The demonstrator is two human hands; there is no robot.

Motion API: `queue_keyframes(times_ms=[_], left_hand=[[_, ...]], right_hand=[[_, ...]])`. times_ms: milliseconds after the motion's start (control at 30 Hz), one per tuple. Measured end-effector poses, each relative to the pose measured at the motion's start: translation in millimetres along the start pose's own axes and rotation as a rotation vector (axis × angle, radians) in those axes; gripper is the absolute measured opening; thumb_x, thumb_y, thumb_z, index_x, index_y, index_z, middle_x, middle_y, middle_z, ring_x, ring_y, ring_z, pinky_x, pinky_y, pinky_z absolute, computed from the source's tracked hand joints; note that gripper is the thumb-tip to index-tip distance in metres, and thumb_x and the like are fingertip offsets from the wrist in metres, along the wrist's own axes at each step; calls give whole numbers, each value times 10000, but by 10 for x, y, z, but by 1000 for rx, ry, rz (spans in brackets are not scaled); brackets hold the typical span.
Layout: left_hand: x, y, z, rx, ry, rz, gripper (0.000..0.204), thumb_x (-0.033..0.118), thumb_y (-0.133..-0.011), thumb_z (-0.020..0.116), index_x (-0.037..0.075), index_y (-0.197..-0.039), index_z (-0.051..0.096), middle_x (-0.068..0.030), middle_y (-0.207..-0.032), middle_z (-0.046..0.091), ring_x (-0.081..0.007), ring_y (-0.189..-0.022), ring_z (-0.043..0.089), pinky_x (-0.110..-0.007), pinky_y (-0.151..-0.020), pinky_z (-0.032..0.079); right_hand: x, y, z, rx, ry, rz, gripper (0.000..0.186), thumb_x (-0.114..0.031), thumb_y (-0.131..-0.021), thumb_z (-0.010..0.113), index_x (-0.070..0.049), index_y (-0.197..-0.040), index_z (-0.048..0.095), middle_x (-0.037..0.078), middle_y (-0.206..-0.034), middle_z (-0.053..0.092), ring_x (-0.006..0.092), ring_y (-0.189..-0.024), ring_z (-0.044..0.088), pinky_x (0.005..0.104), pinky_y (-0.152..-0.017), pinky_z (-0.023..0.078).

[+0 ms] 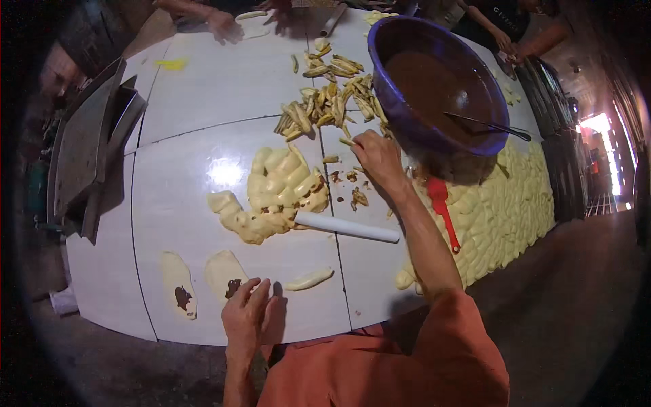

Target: The person places dough rolls onto a baking tray by hand, flattens dough portions using a rolling pin, spreads chocolate filling onto the dough with a spatula, adds banana slices, and rolls up the filled dough.

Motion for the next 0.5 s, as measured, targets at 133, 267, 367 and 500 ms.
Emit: queue_keyframes(times_ms=[133, 267, 367, 500], left_hand=[[-189, 196, -204, 153, -18, -9, 325, 63, -863, 823, 70, -1179, 750, -144, -1129, 735, -327, -958, 740, -406, -795, 601], [-471, 410, -405, 269, -8, -106, 254, 63, -864, 813, 57, -1114, 766, -137, -1090, 745, -328, -971, 736, -407, -810, 594], [-707, 551, -433, 227, -25, -123, 226, 104, -866, 822, 67, -1082, 767, -104, -1060, 745, -301, -914, 730, -396, -771, 580], [-815, 668, -430, 150, -32, -92, 250, 203, -837, 857, 90, -1041, 767, -86, -1006, 743, -277, -870, 719, -393, -748, 567]], right_hand=[[91, -59, 35, -191, -293, 272, 319, -265, -932, 688, 9, -1084, 748, 109, -966, 763, 256, -865, 722, 377, -802, 560], [-479, 211, -162, -381, -688, 430, 401, -285, -944, 714, 49, -1165, 742, 82, -959, 743, 145, -857, 659, 315, -777, 525], [-1145, 547, -181, -473, -701, 293, 356, -198, -949, 708, 59, -1195, 734, 100, -994, 738, 145, -878, 663, 313, -783, 532], [-2029, 1030, 155, -605, -819, 103, 237, -69, -944, 722, 42, -1152, 738, 76, -926, 704, 158, -874, 694, 297, -789, 559]])
Point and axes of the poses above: each hand's wrist, its own y-axis away from the middle knuckle, its own z-axis out of the palm, x = y × z, the point moved 6 cm from there along -y, towards the middle knuckle
